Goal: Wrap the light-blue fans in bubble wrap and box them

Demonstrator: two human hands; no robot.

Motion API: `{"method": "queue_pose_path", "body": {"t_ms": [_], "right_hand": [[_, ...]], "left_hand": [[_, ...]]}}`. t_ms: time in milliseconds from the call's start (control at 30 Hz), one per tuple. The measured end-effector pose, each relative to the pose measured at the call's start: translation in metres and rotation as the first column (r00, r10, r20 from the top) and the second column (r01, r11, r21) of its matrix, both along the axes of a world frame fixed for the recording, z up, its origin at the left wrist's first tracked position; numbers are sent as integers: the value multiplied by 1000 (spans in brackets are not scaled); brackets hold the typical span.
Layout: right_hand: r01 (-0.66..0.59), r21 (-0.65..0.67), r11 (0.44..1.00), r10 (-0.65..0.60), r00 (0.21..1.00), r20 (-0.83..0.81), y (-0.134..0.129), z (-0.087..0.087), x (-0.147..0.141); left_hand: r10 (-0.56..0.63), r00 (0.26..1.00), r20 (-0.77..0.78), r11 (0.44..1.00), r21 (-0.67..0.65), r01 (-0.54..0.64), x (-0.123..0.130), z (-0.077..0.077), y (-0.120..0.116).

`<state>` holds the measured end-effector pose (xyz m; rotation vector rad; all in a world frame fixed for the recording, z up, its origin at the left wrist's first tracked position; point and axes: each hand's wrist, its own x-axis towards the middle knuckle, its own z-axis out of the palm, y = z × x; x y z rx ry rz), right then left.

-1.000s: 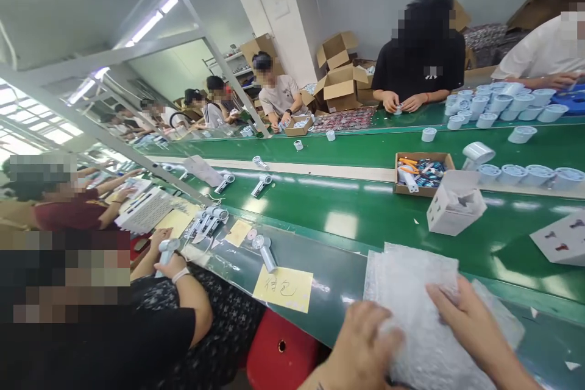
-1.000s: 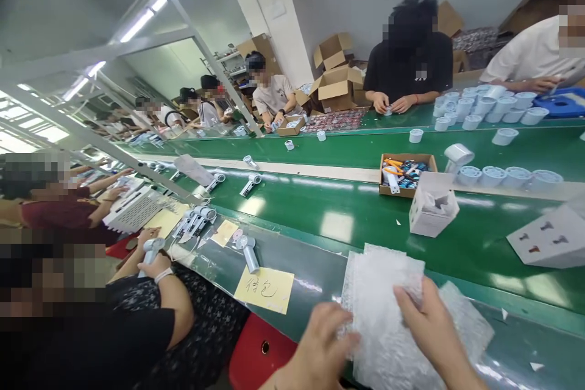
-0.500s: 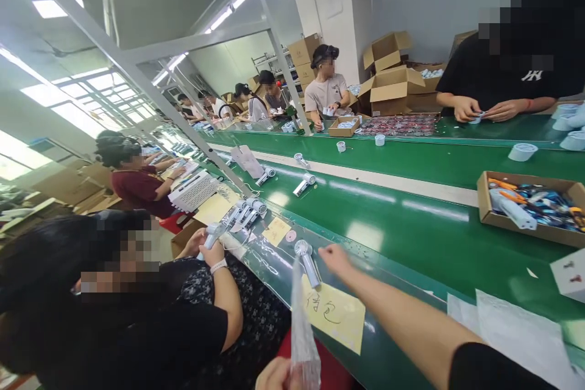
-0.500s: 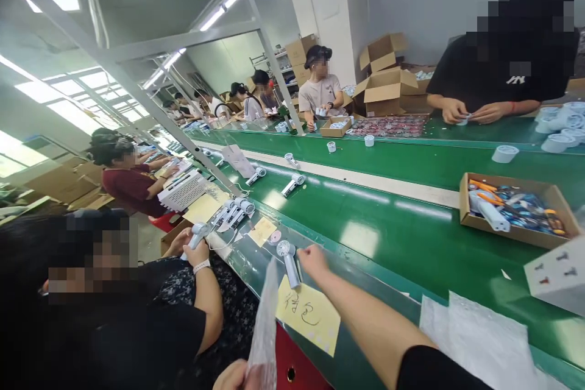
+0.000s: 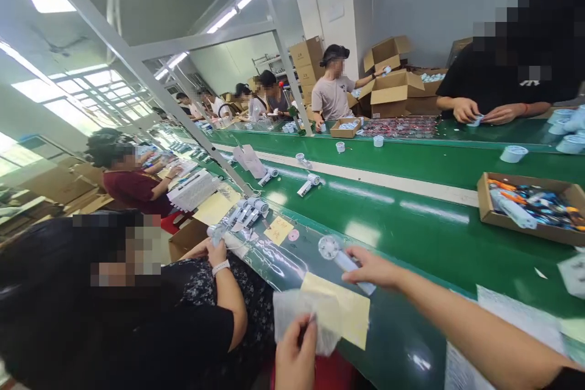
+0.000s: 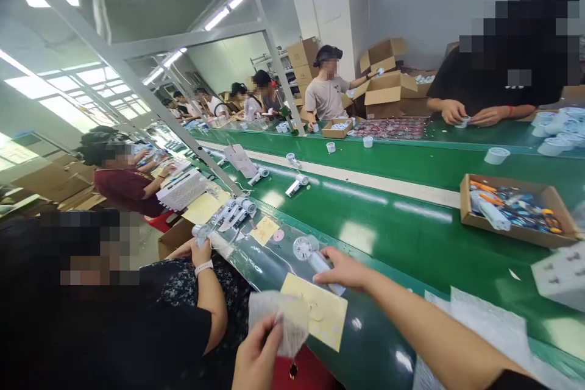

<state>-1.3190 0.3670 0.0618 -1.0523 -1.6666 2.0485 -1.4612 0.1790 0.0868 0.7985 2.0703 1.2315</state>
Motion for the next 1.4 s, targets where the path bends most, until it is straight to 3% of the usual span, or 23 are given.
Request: {"method": "queue_pose_path", "body": {"t_ms": [133, 233, 333, 433, 533, 633, 733, 833, 933, 1000, 1100, 1200, 1300, 1400], "right_hand": [[-16, 79, 997, 32, 978, -206, -31, 61, 122], [-14, 4, 1000, 14, 975, -222, -73, 85, 190], [63, -213, 975, -106, 976, -193, -113, 82, 235], [164, -399, 902, -262, 943, -206, -141, 66, 270], [192, -411, 891, -316, 913, -259, -162, 50, 300], [271, -366, 891, -381, 883, -273, -180, 38, 323], [470, -417, 778, -578, 796, -182, -197, 33, 339], [548, -479, 686, -664, 741, -103, -209, 39, 351], [617, -496, 612, -729, 682, -51, -218, 45, 368], [691, -500, 522, -800, 600, -5, -223, 45, 379], [771, -497, 398, -882, 471, 26, -228, 38, 389], [785, -500, 365, -913, 407, -28, -227, 32, 391], [735, -585, 342, -908, 419, -4, -225, 31, 394], [757, -578, 306, -897, 433, 92, -228, 34, 402]], "left_hand": [[-209, 970, 124, 976, 80, 200, 49, 14, 40], [-451, 861, 235, 892, 123, 434, 98, 29, 67], [-642, 720, 263, 765, 157, 625, 147, 44, 78], [-753, 602, 265, 650, 155, 744, 188, 53, 81], [-845, 482, 230, 520, 146, 841, 220, 54, 82], [-929, 370, 26, 371, 103, 923, 244, 50, 79], [-896, 291, -336, 263, 127, 956, 269, 43, 67], [-702, 255, -664, 148, 215, 965, 298, 33, 49], [-551, 146, -822, 5, 171, 985, 321, 21, 33], [-596, 58, -801, -46, 107, 993, 332, 15, 26], [-825, 17, -566, -41, 90, 995, 353, 12, 18], [-980, 58, -190, 34, 126, 991, 382, 17, 20], [-985, 123, 125, 141, 154, 978, 402, 26, 32], [-942, 232, 244, 272, 146, 951, 402, 37, 43]]}}
